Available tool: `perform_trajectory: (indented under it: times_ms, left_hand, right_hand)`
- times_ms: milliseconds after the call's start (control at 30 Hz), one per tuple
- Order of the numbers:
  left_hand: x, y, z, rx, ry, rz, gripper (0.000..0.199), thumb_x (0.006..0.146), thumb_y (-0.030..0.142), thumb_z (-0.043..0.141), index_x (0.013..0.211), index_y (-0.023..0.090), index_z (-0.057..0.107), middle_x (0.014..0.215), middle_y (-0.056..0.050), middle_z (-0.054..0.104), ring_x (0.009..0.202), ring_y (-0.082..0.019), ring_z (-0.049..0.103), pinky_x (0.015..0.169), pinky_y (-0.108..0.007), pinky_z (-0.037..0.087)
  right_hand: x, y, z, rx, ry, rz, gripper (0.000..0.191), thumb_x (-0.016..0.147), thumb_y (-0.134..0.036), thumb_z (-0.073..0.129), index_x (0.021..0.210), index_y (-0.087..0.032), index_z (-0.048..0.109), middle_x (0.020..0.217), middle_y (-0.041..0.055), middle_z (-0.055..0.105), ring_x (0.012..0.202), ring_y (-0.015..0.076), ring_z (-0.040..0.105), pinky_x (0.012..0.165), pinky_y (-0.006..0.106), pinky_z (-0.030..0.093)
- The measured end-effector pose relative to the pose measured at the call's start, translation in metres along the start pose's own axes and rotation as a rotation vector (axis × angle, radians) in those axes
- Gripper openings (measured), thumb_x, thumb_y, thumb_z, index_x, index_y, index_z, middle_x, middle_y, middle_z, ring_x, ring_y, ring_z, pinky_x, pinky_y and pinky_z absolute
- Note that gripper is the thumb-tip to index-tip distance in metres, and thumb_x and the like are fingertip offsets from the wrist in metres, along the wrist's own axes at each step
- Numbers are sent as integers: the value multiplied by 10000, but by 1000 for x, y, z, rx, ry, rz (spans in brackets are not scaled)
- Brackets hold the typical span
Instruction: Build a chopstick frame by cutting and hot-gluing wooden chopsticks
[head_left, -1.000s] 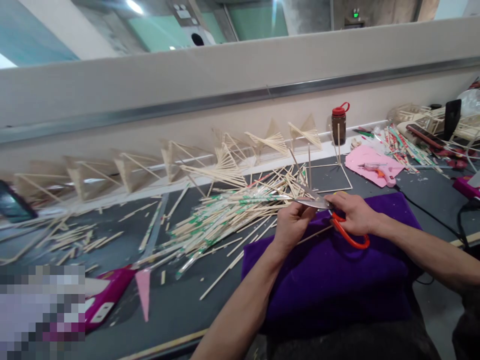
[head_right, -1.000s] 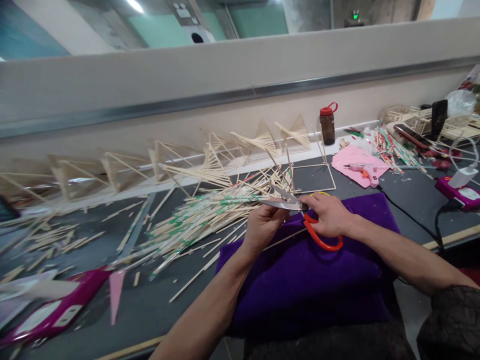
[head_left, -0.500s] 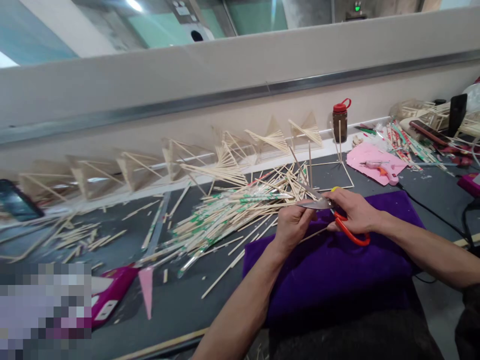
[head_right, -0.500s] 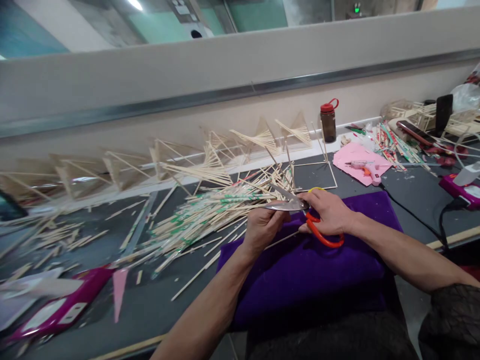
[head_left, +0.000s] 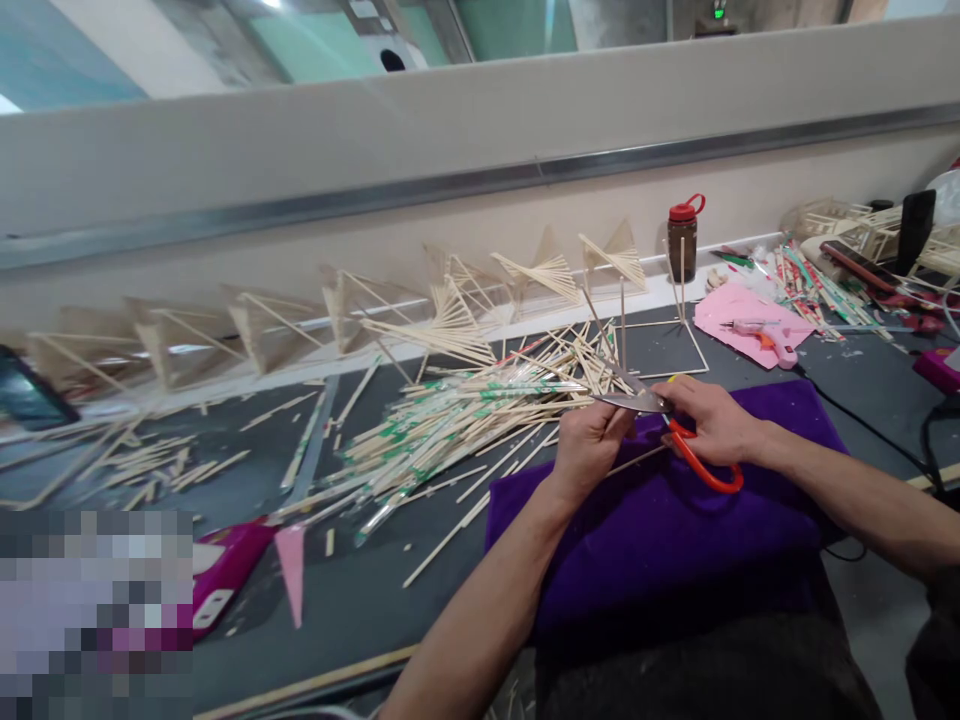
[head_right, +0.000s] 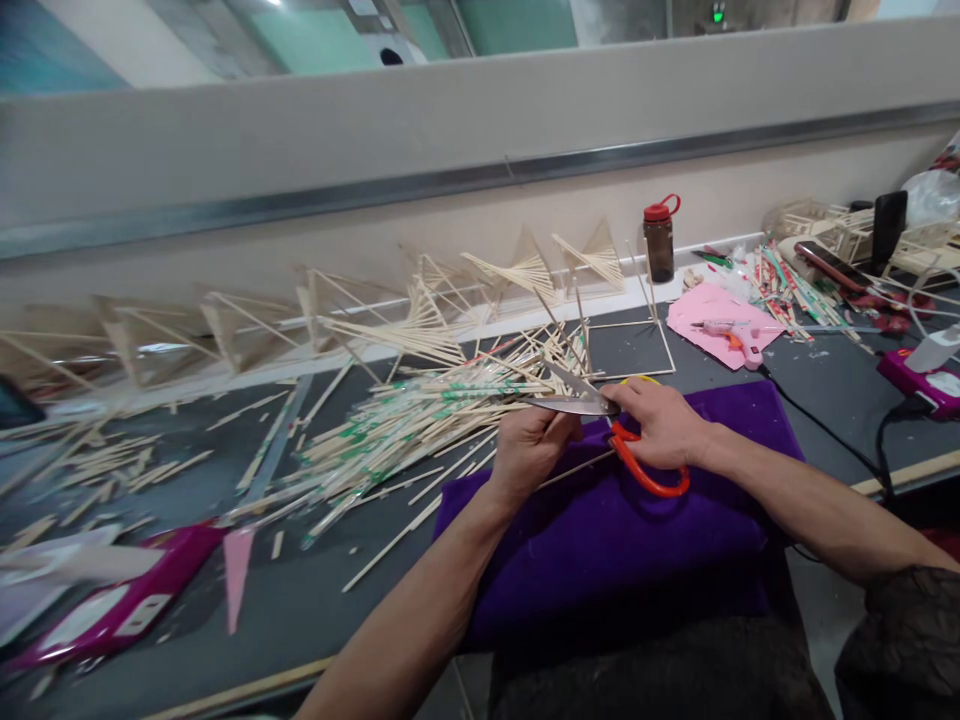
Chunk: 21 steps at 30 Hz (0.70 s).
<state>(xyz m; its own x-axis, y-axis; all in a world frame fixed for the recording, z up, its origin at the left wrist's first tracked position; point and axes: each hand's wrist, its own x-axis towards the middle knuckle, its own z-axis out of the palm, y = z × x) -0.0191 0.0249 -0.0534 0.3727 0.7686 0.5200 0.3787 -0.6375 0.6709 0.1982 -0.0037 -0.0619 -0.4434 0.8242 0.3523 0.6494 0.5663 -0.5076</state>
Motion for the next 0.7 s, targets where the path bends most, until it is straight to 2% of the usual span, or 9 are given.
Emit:
perform_trajectory:
  times_ms: [200,367,433,533,700]
  left_hand:
    - [1,-4,2,-43,10,-38,364,902,352,577,579,193,637,515,14,632,468,-99,536,549,-212,422]
    - [1,-5,6,-191,54,-118,234,819,403,692,789,173,729,620,4,683,517,-109,547,533,-218,430]
    - [2,-4,7,-196,68,-144,232,818,395,688,748,175,717,573,18,643,491,-100,509,510,-214,408]
    - [1,-1,5,-172,56,-143,281,843,392,655,654,186,679,521,25,596,474,-98,495,498,-212,392]
    - [0,2,0,-127,3,-88,321,908,359,574,654,194,681,561,2,632,543,-118,582,519,-207,410]
  right_hand:
    - [0,0,2,-42,20,21,529,780,-186,648,1303,-212,574,1063,74,646,891,204,561,772,326,449]
    - [0,-1,1,-63,30,23,522,785,-193,651,1302,-199,577,1067,91,652,910,219,576,792,347,470]
    - [0,-1,1,-57,34,18,503,795,-200,654,1292,-199,578,1073,94,655,925,225,585,800,354,480]
    - [1,-1,1,-48,38,-2,494,819,-274,688,1291,-207,562,1124,106,650,980,242,589,834,386,497]
    - [4,4,3,-46,70,-60,673,786,-435,785,1355,-212,502,1174,126,621,1033,268,572,887,454,503]
